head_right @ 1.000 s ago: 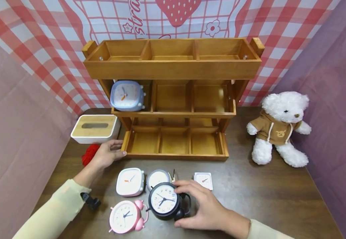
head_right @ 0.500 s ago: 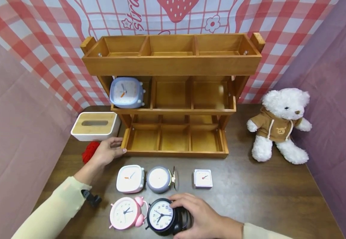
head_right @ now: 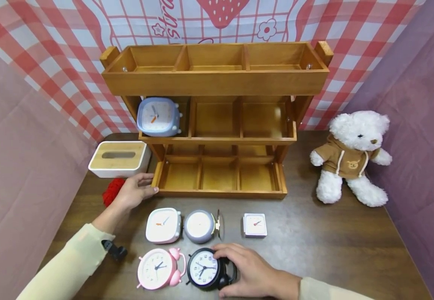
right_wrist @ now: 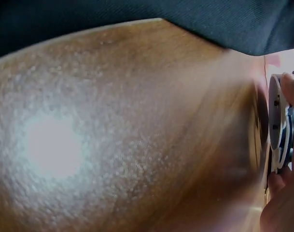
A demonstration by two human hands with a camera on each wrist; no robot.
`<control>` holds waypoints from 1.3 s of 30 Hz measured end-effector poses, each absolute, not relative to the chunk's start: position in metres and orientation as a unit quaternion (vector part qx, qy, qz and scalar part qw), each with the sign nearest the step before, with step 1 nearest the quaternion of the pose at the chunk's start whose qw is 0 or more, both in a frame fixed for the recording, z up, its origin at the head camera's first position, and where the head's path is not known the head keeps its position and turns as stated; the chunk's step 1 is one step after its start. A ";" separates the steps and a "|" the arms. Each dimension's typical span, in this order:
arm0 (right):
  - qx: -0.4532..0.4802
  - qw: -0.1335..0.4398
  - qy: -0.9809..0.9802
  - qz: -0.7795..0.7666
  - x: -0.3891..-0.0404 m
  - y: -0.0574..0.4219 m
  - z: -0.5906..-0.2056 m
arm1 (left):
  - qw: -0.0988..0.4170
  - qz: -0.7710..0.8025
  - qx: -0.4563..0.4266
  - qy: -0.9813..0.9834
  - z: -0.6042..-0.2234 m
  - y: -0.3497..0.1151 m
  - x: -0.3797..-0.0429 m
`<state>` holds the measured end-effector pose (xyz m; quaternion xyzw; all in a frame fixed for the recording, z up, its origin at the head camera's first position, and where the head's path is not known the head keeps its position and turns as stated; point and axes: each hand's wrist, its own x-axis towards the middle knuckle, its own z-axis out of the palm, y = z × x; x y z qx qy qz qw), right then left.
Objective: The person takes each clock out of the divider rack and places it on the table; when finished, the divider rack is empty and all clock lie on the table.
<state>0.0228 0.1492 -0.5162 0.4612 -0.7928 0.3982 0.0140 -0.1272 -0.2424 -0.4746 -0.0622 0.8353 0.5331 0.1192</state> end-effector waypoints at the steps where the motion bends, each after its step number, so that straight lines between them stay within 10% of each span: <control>1: 0.461 0.013 -0.797 0.391 0.022 0.149 -0.516 | 0.118 0.533 -0.062 0.836 -0.475 -0.243 -0.127; 28: 0.459 -0.056 -0.811 0.358 0.018 0.156 -0.503 | 0.111 0.532 -0.051 0.838 -0.478 -0.246 -0.129; 39: 0.507 0.095 -0.744 0.425 -0.009 0.158 -0.438 | 0.095 0.528 -0.037 0.843 -0.479 -0.246 -0.127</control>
